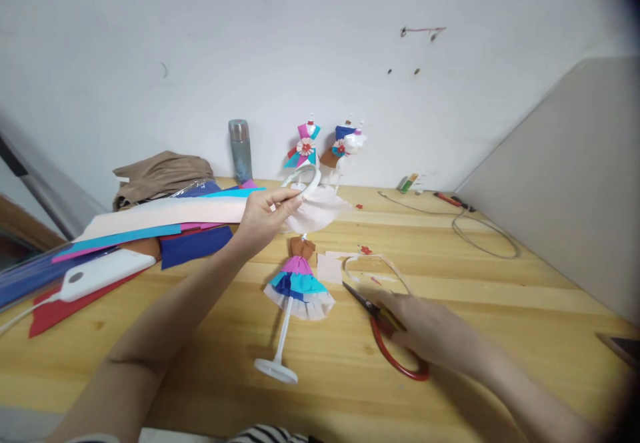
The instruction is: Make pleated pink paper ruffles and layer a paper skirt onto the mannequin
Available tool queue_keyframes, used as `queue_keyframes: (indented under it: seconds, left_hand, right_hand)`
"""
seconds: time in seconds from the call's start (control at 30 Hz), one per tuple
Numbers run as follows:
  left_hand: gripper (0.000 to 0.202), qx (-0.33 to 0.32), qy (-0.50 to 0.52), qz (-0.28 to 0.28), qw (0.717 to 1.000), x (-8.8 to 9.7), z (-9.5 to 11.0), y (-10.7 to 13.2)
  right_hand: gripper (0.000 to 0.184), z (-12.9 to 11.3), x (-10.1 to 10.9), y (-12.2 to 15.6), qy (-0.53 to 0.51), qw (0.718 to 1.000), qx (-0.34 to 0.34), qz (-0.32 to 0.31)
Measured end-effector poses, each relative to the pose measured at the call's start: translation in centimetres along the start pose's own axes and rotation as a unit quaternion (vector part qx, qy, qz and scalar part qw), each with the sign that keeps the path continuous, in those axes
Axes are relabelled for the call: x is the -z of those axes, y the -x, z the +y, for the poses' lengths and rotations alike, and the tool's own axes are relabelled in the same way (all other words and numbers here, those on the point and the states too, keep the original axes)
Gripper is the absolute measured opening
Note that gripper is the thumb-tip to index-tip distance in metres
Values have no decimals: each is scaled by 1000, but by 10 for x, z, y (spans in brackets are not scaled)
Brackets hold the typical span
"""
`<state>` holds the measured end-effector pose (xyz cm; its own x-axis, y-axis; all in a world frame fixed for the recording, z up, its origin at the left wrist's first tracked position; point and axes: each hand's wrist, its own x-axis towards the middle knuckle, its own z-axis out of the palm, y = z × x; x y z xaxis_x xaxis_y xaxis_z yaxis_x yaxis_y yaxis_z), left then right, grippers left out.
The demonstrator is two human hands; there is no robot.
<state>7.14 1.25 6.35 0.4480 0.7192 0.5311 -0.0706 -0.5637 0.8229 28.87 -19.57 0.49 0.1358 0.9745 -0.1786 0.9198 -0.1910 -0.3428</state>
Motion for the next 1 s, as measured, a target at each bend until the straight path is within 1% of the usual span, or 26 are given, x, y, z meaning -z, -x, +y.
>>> queue_keyframes:
  seconds: [0.03, 0.07, 0.17, 0.2, 0.27, 0.3, 0.33, 0.4, 0.47, 0.53, 0.6, 0.63, 0.7, 0.77, 0.83, 0.9, 1.0]
  left_hand:
    - [27, 10, 10, -4, 1000, 0, -1, 0]
    - [27, 22, 22, -6, 1000, -1, -2, 0]
    - [29, 62, 62, -17, 996, -1, -3, 0]
    - [29, 75, 75, -24, 994, -1, -3, 0]
    - [30, 99, 95, -42, 990, 0, -4, -2]
    - [30, 110, 103, -49, 987, 0, -4, -2]
    - [31, 121, 110, -52, 985, 1, -4, -3]
    - [30, 136, 122, -48, 982, 1, -5, -5]
    - [30, 138, 125, -42, 982, 2, -5, -6]
    - [29, 129, 116, -47, 984, 3, -4, -6]
    - [27, 113, 101, -54, 987, 4, -4, -6]
    - [26, 105, 95, -56, 988, 5, -4, -6]
    - [23, 93, 84, -58, 990, 6, -5, -5]
    - [22, 84, 72, -60, 992, 7, -6, -6]
    - [21, 64, 53, -57, 995, 8, -6, -6]
    - [21, 27, 25, -50, 998, 9, -5, -6]
    - [19, -42, -32, -41, 998, 9, -4, -4]
  right_hand:
    - [58, 6, -10, 5, -5, 1000, 0, 10]
    - [58, 10, -17, 10, -19, 1000, -2, -1]
    - [50, 17, -29, 18, -69, 998, -10, 2]
    - [45, 18, -29, 20, -97, 995, -10, 9]
    - [27, 20, -25, 23, -179, 984, -2, 23]
    - [17, 21, -22, 24, -229, 973, 7, 35]
    - [11, 22, -18, 24, -281, 958, 14, 49]
    - [19, 26, -10, 23, -370, 926, 18, 74]
    - [34, 32, -5, 19, -426, 901, 12, 78]
    - [51, 37, -2, 12, -459, 886, 25, 65]
    - [64, 40, -1, 4, -475, 875, 66, 62]
    - [67, 39, 0, 0, -472, 875, 86, 61]
    - [62, 35, 3, -5, -443, 888, 107, 68]
    - [53, 27, 4, -8, -373, 921, 95, 59]
    - [49, 20, 0, -8, -274, 958, 73, 33]
    - [53, 16, -7, -5, -188, 980, 66, 2]
    - [60, 15, -18, 0, -126, 990, 58, -13]
